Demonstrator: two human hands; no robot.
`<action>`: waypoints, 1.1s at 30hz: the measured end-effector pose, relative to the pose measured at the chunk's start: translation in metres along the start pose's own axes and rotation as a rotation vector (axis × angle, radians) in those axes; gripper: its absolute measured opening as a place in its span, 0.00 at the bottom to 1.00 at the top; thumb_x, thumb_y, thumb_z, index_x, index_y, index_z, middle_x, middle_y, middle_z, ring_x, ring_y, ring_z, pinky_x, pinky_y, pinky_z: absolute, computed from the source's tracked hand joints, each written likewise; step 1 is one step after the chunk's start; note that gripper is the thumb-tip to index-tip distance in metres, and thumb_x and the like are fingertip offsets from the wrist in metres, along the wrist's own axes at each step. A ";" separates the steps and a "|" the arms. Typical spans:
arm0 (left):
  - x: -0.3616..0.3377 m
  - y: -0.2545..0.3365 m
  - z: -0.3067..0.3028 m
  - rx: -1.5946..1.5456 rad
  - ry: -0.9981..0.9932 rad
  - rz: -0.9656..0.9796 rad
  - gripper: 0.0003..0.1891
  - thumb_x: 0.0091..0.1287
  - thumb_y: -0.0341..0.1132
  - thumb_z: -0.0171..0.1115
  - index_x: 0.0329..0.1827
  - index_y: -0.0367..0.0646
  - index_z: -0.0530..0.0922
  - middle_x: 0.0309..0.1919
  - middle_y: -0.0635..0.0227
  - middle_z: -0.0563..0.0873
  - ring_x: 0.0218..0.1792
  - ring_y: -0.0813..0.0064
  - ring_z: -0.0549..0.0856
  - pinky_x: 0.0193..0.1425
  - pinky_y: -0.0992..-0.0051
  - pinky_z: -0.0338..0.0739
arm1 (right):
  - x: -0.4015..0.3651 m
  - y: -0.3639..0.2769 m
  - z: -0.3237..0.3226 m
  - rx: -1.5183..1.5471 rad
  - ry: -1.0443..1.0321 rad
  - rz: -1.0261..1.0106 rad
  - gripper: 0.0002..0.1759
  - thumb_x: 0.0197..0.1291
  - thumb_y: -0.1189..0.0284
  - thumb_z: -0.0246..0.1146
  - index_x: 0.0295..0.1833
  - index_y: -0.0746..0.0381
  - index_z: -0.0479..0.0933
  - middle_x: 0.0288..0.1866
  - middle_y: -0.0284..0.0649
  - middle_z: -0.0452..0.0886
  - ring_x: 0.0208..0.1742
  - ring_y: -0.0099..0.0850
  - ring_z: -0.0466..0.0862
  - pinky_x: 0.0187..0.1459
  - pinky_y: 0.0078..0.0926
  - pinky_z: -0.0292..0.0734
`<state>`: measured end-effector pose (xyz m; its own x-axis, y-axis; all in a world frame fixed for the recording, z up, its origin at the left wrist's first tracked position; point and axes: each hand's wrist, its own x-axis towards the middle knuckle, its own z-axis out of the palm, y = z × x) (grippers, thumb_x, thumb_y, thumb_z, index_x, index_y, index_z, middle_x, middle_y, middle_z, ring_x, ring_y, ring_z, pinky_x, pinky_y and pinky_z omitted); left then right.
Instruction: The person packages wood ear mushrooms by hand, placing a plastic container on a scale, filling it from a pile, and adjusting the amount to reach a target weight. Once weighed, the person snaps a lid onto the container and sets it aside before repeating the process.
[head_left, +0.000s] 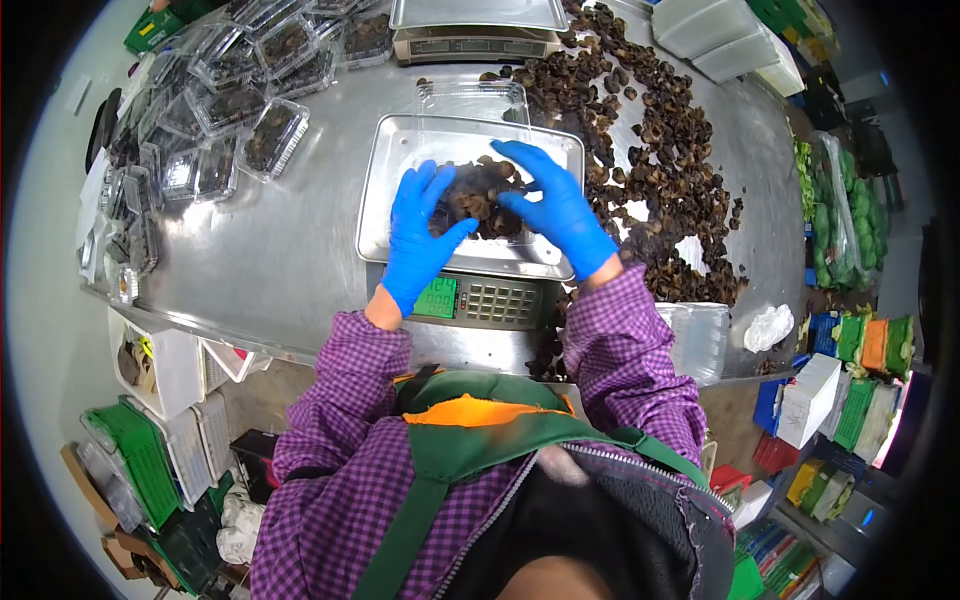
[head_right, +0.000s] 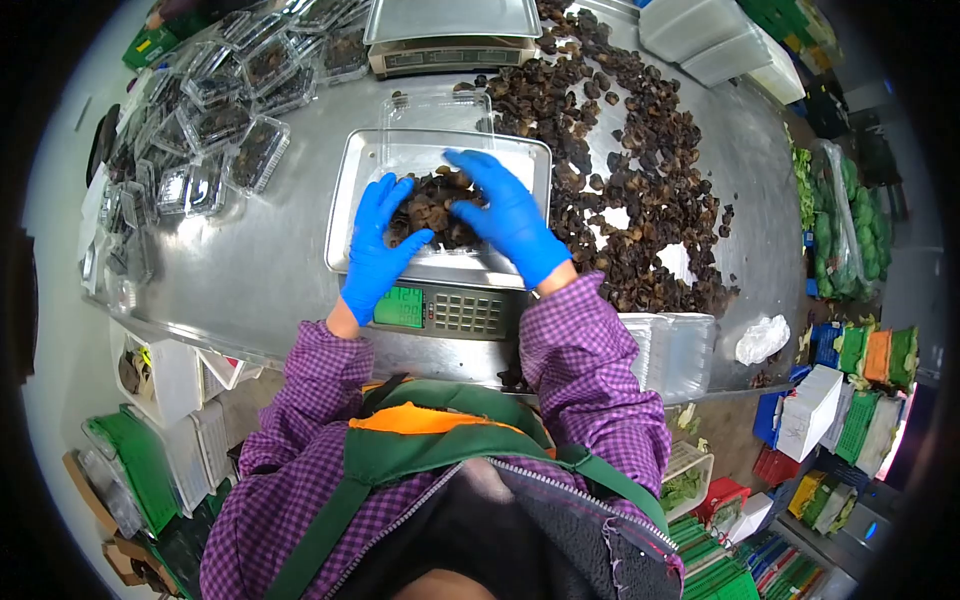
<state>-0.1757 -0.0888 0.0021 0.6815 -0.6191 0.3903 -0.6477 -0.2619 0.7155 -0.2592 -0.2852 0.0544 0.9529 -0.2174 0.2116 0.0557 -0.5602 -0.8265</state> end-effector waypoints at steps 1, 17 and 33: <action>0.001 0.001 -0.003 -0.114 0.028 -0.032 0.35 0.53 0.34 0.74 0.67 0.47 0.71 0.69 0.55 0.67 0.70 0.56 0.66 0.73 0.61 0.61 | -0.005 -0.005 -0.012 0.039 0.030 0.109 0.32 0.54 0.75 0.67 0.67 0.49 0.70 0.62 0.44 0.75 0.59 0.36 0.78 0.54 0.32 0.77; -0.020 -0.012 -0.050 -0.444 0.237 -0.476 0.17 0.66 0.30 0.63 0.58 0.42 0.78 0.57 0.66 0.82 0.61 0.72 0.77 0.69 0.68 0.66 | -0.141 0.122 -0.036 -0.330 0.113 0.647 0.09 0.55 0.75 0.66 0.43 0.62 0.82 0.37 0.46 0.86 0.39 0.37 0.87 0.41 0.31 0.79; -0.005 -0.023 -0.031 -0.495 0.186 -0.471 0.18 0.65 0.29 0.64 0.59 0.43 0.78 0.56 0.67 0.83 0.59 0.74 0.78 0.67 0.70 0.67 | -0.007 0.018 0.000 -0.340 0.208 0.031 0.27 0.55 0.76 0.67 0.62 0.51 0.74 0.55 0.41 0.78 0.54 0.38 0.78 0.54 0.30 0.76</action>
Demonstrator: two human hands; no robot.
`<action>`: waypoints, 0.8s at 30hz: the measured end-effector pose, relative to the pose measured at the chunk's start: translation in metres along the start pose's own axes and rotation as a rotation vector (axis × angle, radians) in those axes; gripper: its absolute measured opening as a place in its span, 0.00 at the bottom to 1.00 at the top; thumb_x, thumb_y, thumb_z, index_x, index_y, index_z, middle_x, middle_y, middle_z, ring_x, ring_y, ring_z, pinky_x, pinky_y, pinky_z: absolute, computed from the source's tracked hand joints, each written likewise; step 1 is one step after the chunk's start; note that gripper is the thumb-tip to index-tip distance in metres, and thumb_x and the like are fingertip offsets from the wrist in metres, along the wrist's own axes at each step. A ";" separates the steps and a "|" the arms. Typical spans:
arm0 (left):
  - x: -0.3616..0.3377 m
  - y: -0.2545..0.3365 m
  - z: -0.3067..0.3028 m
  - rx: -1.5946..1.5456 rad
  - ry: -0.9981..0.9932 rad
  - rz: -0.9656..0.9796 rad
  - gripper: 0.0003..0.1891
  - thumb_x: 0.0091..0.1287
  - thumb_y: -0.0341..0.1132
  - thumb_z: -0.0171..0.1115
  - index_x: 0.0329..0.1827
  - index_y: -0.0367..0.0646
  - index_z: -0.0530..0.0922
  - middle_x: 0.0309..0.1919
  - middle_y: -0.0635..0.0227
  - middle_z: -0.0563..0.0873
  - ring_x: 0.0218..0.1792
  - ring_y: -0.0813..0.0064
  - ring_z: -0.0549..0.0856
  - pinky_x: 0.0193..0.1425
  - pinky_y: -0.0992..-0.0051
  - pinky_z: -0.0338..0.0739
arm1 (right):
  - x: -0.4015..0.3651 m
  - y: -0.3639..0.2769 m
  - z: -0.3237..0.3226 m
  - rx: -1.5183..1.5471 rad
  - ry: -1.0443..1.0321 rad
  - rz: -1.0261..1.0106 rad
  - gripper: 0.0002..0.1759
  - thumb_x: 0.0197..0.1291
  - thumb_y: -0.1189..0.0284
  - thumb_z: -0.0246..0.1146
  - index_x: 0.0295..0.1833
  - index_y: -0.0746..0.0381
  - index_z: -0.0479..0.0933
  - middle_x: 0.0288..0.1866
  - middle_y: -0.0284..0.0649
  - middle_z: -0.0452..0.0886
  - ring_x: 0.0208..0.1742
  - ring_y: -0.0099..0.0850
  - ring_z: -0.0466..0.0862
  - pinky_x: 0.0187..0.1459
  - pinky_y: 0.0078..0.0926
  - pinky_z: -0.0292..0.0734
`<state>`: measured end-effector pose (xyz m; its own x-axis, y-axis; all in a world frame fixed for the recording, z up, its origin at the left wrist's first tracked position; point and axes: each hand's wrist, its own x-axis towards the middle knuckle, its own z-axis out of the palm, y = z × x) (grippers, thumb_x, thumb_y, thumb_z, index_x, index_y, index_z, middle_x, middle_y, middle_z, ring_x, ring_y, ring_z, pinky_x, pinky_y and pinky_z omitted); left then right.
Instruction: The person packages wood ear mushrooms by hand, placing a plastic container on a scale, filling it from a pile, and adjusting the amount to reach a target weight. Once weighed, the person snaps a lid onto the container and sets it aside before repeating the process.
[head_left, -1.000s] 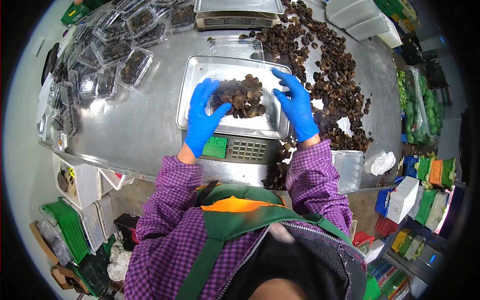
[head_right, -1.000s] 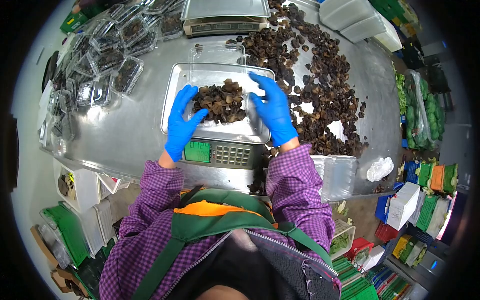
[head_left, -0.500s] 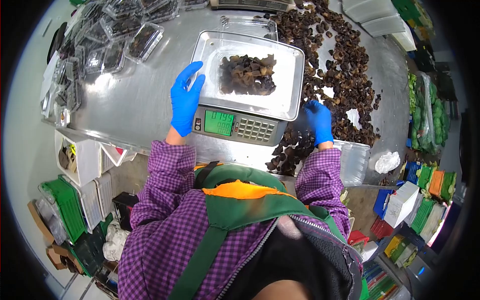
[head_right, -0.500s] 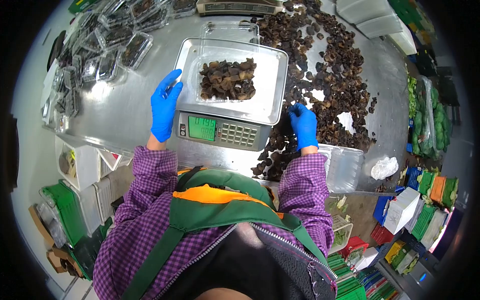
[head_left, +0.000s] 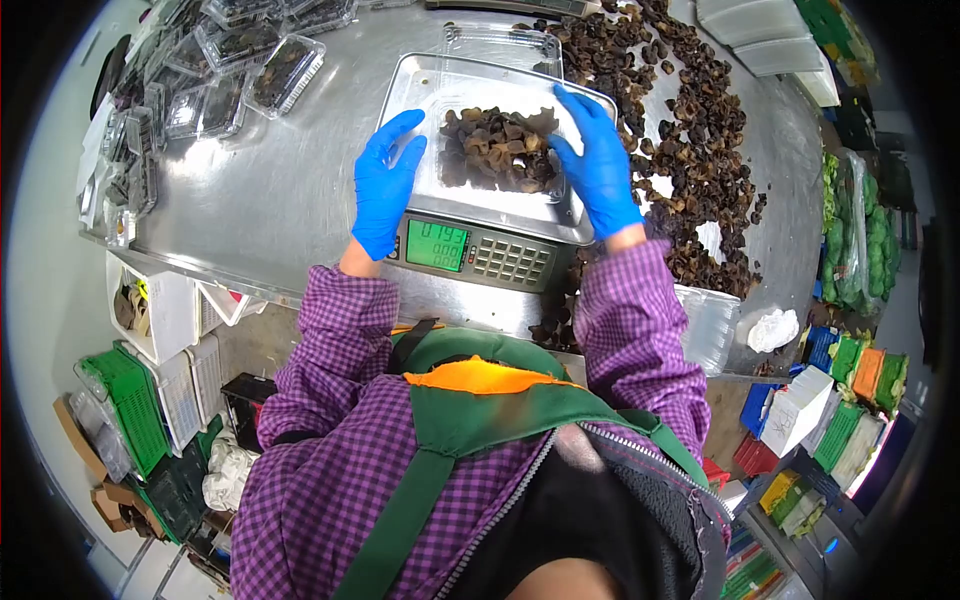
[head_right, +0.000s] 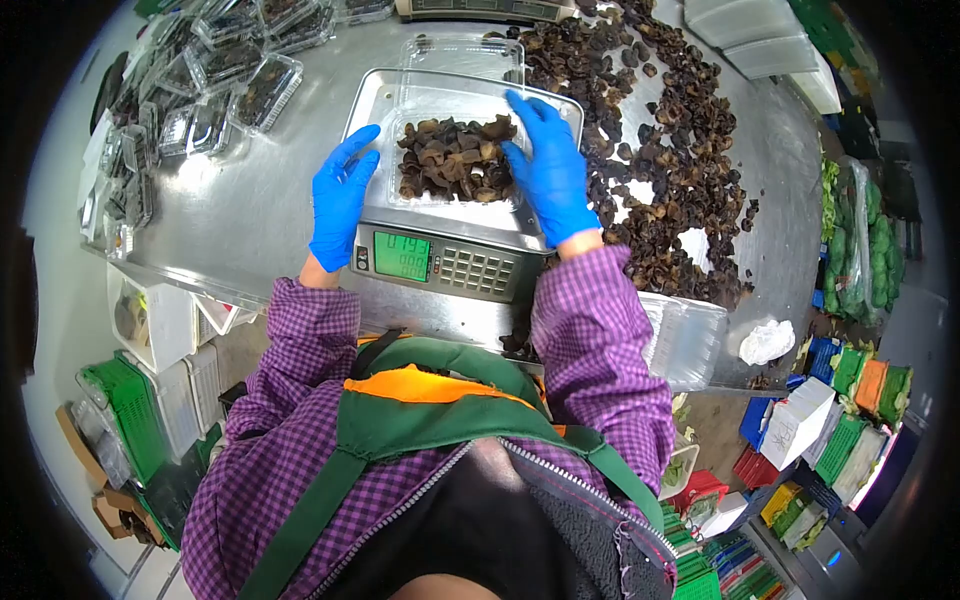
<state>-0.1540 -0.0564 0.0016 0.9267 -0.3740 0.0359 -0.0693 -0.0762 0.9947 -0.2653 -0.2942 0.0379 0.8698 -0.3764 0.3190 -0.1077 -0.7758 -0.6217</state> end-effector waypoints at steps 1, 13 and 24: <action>0.002 -0.001 0.002 0.004 0.002 0.003 0.18 0.65 0.29 0.63 0.59 0.43 0.78 0.56 0.68 0.83 0.59 0.74 0.78 0.67 0.70 0.67 | 0.006 0.011 0.012 -0.062 -0.007 -0.078 0.24 0.54 0.73 0.68 0.59 0.53 0.76 0.55 0.44 0.77 0.57 0.44 0.77 0.57 0.34 0.74; 0.073 -0.002 0.025 -0.238 -0.039 -0.245 0.29 0.68 0.35 0.61 0.71 0.36 0.63 0.62 0.61 0.76 0.62 0.72 0.76 0.66 0.74 0.68 | -0.023 0.038 -0.016 0.304 0.240 0.259 0.11 0.61 0.75 0.64 0.49 0.64 0.82 0.41 0.39 0.85 0.41 0.27 0.85 0.45 0.23 0.79; 0.016 0.027 -0.007 0.154 -0.288 -0.131 0.33 0.64 0.29 0.63 0.73 0.42 0.63 0.64 0.66 0.74 0.53 0.80 0.77 0.57 0.77 0.73 | -0.068 -0.007 -0.011 0.617 -0.064 0.772 0.25 0.69 0.57 0.58 0.62 0.64 0.75 0.37 0.39 0.84 0.30 0.21 0.81 0.30 0.19 0.76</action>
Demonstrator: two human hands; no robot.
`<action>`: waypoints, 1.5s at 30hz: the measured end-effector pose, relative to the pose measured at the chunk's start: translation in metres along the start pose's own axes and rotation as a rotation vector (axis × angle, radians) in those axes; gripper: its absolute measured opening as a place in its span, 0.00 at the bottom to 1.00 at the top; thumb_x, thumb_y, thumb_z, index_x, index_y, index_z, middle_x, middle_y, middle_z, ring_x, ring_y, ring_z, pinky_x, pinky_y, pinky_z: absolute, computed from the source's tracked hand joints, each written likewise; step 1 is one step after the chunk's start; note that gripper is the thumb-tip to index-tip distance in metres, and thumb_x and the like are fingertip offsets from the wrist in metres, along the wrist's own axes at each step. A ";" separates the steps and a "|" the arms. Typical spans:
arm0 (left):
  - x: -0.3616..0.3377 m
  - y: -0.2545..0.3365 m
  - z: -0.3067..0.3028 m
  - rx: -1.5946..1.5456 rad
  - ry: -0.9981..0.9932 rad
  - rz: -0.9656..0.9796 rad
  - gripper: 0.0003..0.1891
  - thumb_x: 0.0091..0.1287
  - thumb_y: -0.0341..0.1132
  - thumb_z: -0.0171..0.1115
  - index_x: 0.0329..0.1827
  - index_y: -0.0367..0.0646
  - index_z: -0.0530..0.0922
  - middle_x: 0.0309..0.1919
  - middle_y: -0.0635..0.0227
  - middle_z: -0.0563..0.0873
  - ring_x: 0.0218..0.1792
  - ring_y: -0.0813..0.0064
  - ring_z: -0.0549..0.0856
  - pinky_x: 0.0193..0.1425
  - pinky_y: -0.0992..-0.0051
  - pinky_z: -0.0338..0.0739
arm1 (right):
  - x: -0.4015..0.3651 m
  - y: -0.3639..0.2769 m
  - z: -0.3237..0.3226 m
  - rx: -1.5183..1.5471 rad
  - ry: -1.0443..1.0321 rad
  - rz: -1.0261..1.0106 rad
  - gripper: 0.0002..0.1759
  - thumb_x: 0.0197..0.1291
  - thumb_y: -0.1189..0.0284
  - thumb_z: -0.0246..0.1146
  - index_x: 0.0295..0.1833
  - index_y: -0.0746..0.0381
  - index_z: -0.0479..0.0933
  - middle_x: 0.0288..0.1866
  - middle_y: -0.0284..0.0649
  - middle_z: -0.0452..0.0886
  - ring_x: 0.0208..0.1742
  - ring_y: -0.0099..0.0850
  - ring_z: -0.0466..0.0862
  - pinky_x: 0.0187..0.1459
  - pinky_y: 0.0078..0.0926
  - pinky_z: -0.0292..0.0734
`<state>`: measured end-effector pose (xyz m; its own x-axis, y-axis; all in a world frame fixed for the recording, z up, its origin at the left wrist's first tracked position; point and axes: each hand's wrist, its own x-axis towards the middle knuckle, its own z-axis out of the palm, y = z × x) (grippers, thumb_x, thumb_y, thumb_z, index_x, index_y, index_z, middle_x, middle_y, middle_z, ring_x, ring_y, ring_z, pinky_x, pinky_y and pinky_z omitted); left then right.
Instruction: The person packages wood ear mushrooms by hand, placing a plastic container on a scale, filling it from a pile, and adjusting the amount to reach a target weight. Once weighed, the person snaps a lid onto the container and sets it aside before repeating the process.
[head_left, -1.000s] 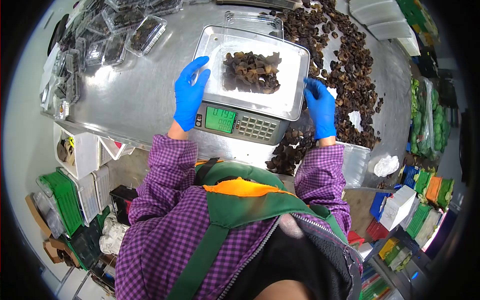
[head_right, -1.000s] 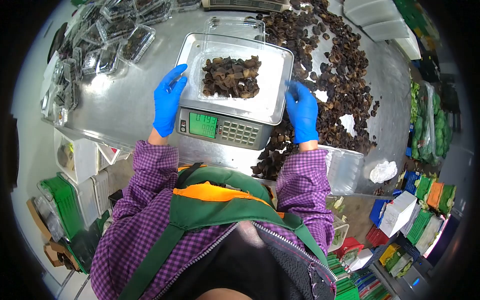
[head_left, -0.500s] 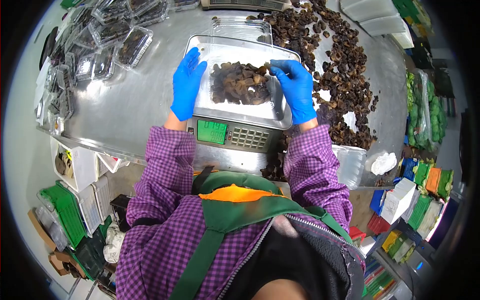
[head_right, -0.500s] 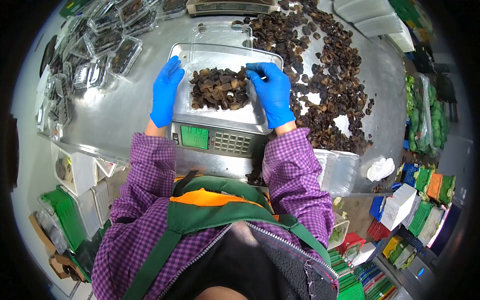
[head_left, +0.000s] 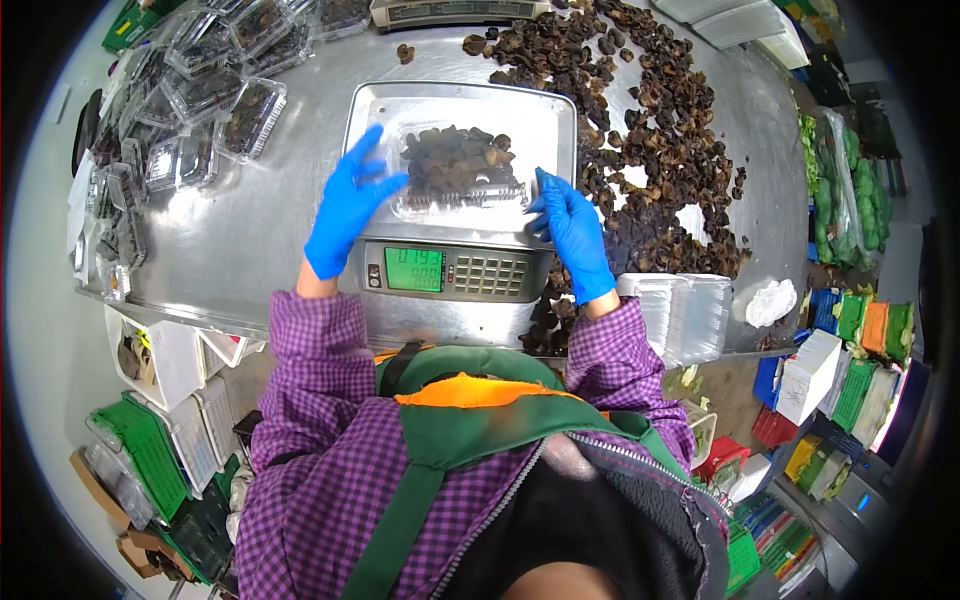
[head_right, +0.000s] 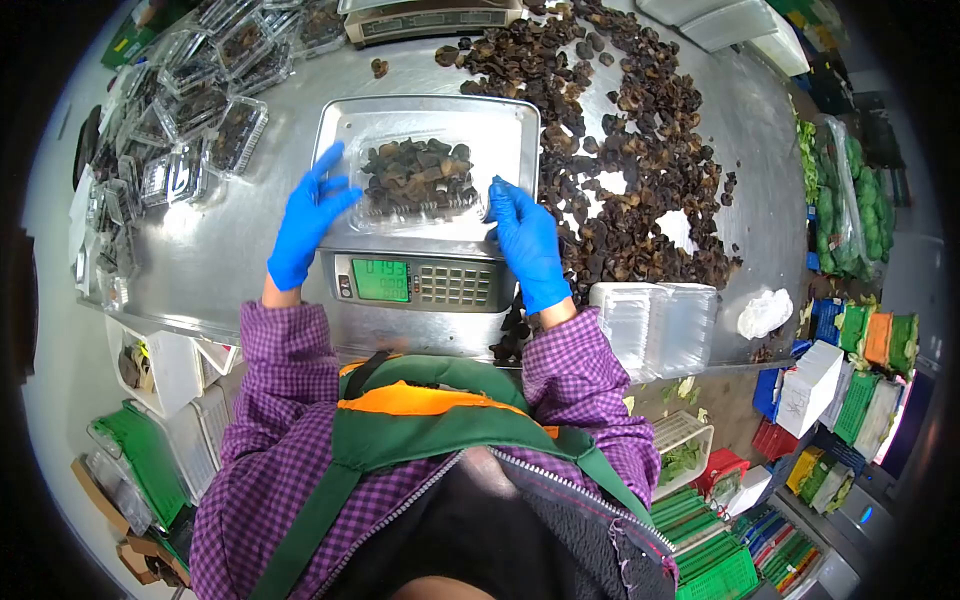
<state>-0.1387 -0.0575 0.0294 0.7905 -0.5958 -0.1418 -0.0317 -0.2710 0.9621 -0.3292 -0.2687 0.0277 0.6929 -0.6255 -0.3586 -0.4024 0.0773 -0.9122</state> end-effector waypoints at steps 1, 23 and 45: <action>-0.009 -0.005 -0.002 0.002 0.002 0.002 0.33 0.64 0.29 0.63 0.73 0.42 0.63 0.64 0.66 0.74 0.53 0.80 0.77 0.57 0.77 0.73 | 0.000 -0.001 0.005 0.041 -0.077 0.118 0.26 0.69 0.56 0.58 0.63 0.64 0.73 0.36 0.39 0.84 0.29 0.20 0.80 0.27 0.18 0.74; -0.030 -0.017 0.011 -0.196 0.043 -0.128 0.33 0.62 0.27 0.61 0.72 0.37 0.63 0.60 0.59 0.77 0.50 0.78 0.80 0.53 0.78 0.76 | 0.020 0.033 0.016 -0.736 0.073 -0.563 0.04 0.55 0.75 0.62 0.36 0.55 0.81 0.39 0.41 0.78 0.43 0.43 0.81 0.42 0.41 0.78; -0.076 -0.006 -0.036 -0.202 0.279 -0.052 0.23 0.68 0.38 0.59 0.64 0.41 0.74 0.57 0.68 0.81 0.54 0.77 0.79 0.60 0.76 0.69 | -0.097 0.087 -0.106 -0.883 0.452 -0.369 0.35 0.49 0.78 0.69 0.65 0.57 0.70 0.58 0.50 0.72 0.61 0.48 0.72 0.61 0.39 0.69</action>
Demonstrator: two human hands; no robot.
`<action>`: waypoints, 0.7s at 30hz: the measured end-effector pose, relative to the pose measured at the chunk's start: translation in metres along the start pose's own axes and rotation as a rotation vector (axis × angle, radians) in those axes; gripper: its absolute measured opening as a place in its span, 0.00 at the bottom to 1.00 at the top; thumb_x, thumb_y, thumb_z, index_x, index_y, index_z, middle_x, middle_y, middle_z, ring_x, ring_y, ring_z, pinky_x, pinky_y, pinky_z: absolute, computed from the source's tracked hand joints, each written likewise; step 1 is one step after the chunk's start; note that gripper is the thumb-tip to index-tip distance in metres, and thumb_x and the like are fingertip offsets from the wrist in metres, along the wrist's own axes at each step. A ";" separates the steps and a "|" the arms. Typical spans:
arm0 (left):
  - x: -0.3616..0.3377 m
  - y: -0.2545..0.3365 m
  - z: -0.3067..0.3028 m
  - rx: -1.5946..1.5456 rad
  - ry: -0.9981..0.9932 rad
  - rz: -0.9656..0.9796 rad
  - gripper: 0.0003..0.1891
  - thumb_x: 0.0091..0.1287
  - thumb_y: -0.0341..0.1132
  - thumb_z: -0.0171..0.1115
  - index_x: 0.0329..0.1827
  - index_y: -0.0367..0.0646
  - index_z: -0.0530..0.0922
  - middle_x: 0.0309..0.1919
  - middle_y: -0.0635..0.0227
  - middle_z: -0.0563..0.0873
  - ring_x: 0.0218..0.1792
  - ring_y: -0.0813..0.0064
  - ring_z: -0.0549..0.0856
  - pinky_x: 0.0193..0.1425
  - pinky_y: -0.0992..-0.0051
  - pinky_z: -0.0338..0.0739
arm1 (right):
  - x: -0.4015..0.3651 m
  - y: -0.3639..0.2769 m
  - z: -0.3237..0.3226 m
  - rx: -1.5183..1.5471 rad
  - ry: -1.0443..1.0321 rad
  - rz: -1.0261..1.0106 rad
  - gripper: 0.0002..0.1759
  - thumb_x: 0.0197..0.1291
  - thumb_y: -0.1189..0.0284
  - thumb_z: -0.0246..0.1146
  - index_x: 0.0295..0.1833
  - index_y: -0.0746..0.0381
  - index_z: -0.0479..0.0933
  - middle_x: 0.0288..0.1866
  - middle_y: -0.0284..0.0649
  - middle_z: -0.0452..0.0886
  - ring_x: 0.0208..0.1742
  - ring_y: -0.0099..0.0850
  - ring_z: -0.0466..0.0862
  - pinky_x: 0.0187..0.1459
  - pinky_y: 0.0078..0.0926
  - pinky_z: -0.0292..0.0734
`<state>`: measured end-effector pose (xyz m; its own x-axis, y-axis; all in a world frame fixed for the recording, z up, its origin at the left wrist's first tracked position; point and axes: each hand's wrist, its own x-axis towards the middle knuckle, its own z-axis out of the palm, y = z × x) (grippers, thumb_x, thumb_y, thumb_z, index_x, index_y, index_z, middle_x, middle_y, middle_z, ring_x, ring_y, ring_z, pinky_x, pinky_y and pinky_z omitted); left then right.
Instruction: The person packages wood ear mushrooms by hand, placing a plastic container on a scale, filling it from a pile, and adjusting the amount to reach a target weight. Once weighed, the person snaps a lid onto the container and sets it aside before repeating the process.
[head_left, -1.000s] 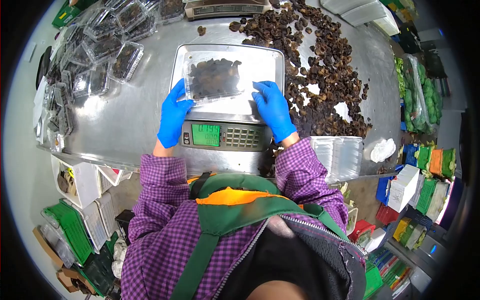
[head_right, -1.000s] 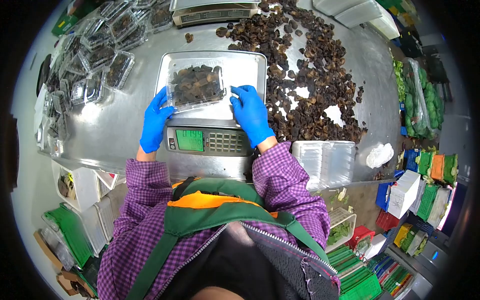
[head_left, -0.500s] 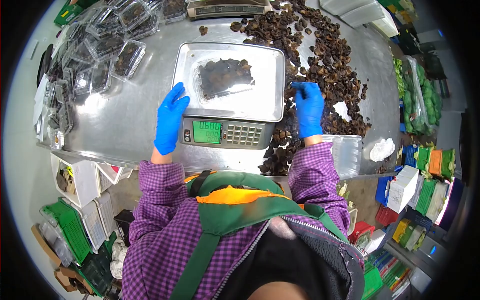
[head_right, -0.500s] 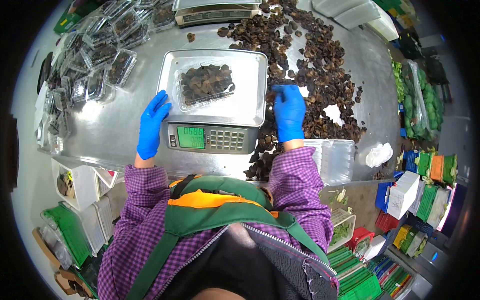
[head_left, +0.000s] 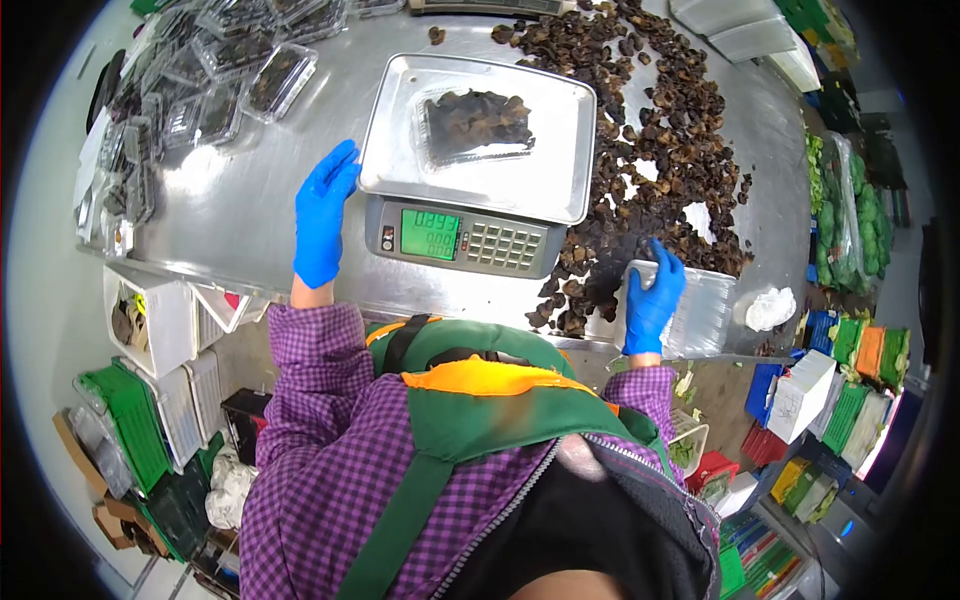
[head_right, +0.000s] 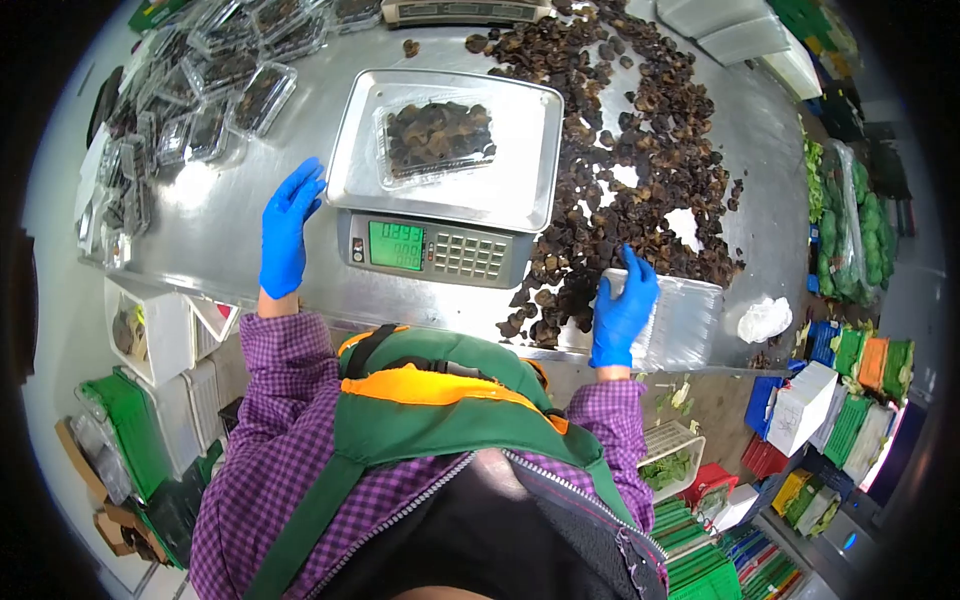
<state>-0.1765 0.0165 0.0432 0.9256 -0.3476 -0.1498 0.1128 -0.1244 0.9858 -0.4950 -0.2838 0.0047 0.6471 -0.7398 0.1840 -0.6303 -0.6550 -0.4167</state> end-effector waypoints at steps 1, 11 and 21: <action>0.001 0.000 0.001 0.006 0.010 -0.004 0.23 0.68 0.38 0.59 0.64 0.41 0.74 0.57 0.68 0.81 0.54 0.77 0.79 0.60 0.76 0.69 | -0.005 -0.005 -0.009 -0.031 0.030 0.036 0.35 0.49 0.79 0.68 0.66 0.57 0.70 0.58 0.49 0.73 0.60 0.47 0.72 0.61 0.38 0.69; 0.054 -0.022 0.034 -0.058 -0.127 -0.004 0.26 0.67 0.38 0.61 0.67 0.37 0.71 0.60 0.63 0.79 0.58 0.74 0.78 0.62 0.74 0.71 | -0.045 0.068 -0.003 0.345 -0.222 0.491 0.13 0.61 0.71 0.65 0.46 0.69 0.82 0.39 0.46 0.86 0.37 0.27 0.83 0.43 0.27 0.78; 0.100 -0.013 0.095 0.018 -0.257 0.024 0.30 0.52 0.43 0.77 0.54 0.32 0.77 0.46 0.60 0.83 0.48 0.72 0.81 0.54 0.72 0.76 | -0.042 0.083 -0.006 0.375 -0.178 0.412 0.07 0.58 0.76 0.66 0.38 0.69 0.81 0.32 0.38 0.84 0.33 0.22 0.79 0.39 0.24 0.76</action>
<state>-0.1201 -0.1048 0.0081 0.8055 -0.5753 -0.1425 0.0831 -0.1284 0.9882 -0.5771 -0.3085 -0.0326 0.4631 -0.8638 -0.1987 -0.6713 -0.1954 -0.7150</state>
